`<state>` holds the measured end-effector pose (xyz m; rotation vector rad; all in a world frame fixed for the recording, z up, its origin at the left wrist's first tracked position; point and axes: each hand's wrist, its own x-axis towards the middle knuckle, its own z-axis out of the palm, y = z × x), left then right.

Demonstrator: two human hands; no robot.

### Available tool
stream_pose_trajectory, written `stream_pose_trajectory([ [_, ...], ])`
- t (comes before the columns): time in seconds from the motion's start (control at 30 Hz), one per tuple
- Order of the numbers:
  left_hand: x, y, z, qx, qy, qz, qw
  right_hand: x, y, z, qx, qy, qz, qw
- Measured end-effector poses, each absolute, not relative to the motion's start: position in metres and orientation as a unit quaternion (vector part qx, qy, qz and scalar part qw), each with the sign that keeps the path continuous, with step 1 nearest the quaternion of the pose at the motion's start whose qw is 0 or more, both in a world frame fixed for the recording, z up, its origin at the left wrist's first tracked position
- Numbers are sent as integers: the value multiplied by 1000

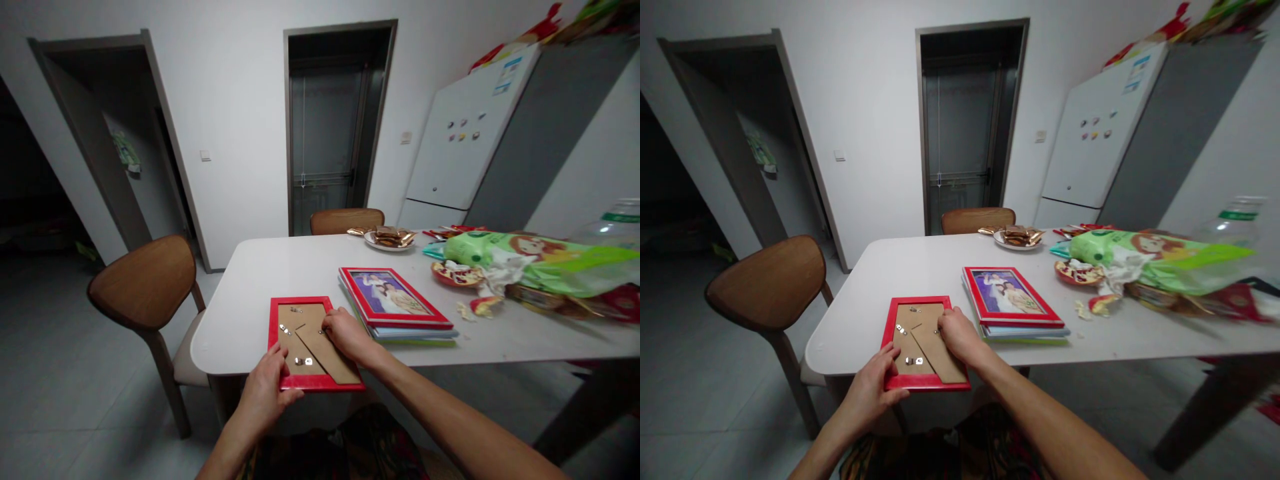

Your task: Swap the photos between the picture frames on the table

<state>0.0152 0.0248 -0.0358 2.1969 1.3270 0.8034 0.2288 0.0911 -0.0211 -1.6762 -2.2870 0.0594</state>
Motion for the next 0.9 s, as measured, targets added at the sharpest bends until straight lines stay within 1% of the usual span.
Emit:
stream_pose_trajectory([
  [0.2, 17, 26, -35, 797, 485, 286, 218, 225, 84, -17, -597, -785, 8, 166],
  [0.3, 18, 26, -35, 795, 487, 287, 217, 219, 71, -14, -585, -789, 4, 190],
  [0.5, 22, 29, -34, 793, 487, 296, 215, 206, 51, -14, -598, -784, 34, 166],
  [0.67, 27, 26, -33, 785, 482, 314, 230, 210, 60, -12, -599, -771, 68, 206],
  [0.8, 32, 29, -28, 740, 483, 371, 285, 211, 63, 5, -602, -761, 62, 233],
  [0.9, 33, 41, -20, 666, 475, 460, 344, 202, 58, 24, -588, -763, 49, 265],
])
